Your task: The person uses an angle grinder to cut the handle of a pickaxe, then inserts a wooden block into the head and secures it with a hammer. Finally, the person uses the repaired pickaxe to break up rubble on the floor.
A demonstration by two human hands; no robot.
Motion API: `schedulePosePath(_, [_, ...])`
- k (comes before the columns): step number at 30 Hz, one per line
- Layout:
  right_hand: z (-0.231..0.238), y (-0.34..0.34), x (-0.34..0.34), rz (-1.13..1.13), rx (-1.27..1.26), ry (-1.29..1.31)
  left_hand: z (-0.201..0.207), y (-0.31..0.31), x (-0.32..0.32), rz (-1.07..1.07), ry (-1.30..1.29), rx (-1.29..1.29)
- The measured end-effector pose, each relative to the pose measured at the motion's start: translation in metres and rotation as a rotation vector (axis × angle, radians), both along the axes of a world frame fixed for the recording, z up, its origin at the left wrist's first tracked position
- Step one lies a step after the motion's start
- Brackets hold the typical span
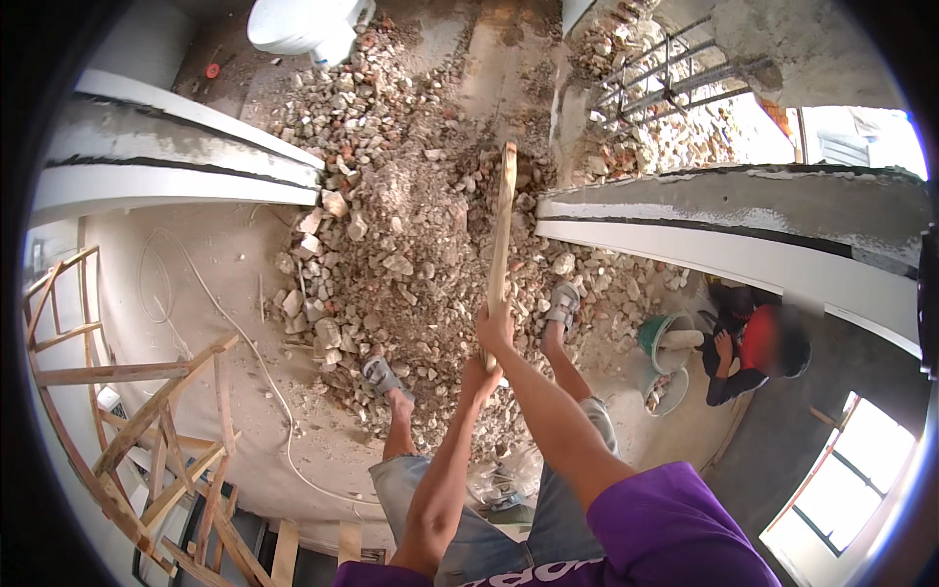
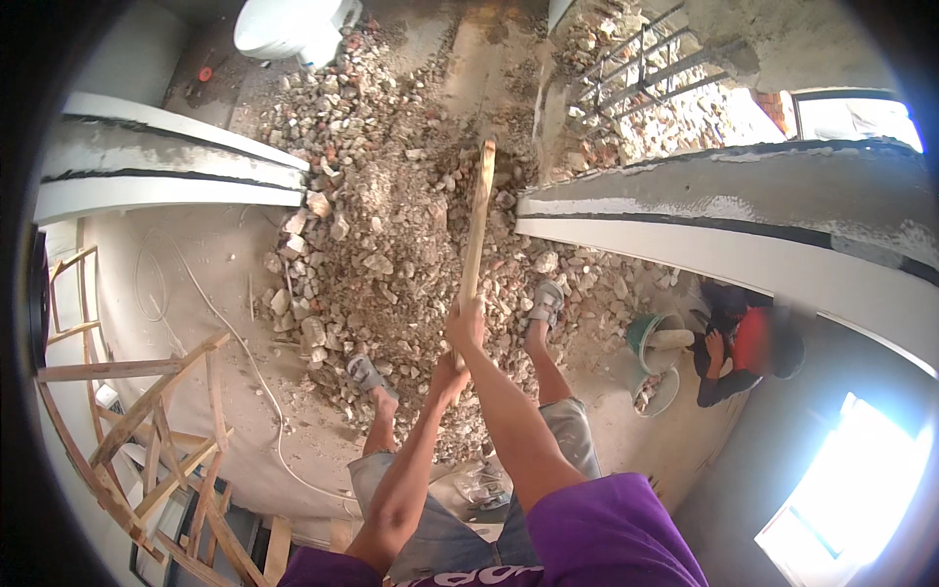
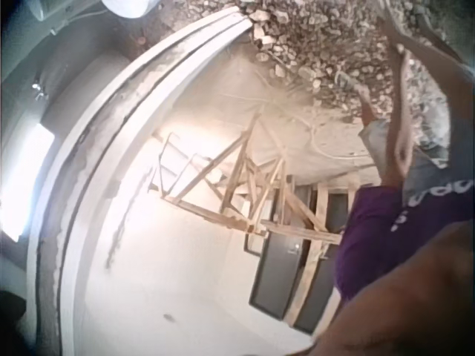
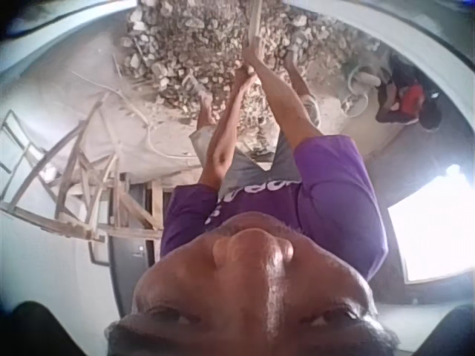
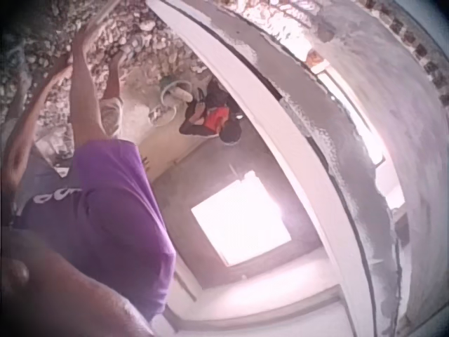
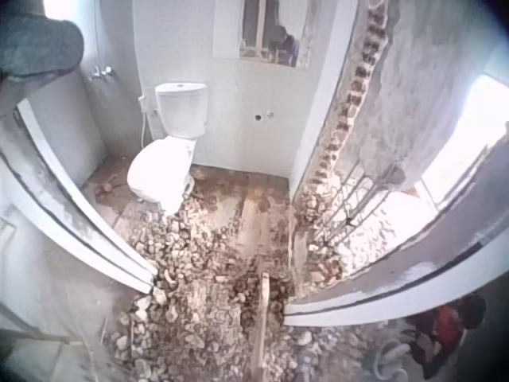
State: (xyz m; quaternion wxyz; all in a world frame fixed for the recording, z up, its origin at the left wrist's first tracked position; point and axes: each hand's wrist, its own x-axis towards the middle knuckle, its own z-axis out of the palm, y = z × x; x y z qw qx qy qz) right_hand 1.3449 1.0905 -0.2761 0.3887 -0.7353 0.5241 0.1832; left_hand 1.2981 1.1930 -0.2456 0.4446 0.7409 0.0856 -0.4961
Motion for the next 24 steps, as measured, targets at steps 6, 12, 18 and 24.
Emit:
schedulePosePath(6, [0.055, 0.045, -0.048, -0.047, 0.059, 0.032, 0.0, 0.058, -0.088, -0.049, -0.124, 0.044])
schedulePosePath(12, [0.074, 0.064, -0.115, 0.069, 0.296, 0.125, 0.103, 0.086, -0.106, -0.15, 0.039, 0.295])
schedulePosePath(18, [-0.056, -0.064, -0.053, -0.594, 0.683, -0.189, 0.128, 0.086, -0.128, -0.182, 0.032, 0.344])
schedulePosePath(24, [-0.102, -0.042, -0.048, -0.31, 0.286, 0.077, 0.113, 0.1, -0.191, -0.105, 0.058, 0.315])
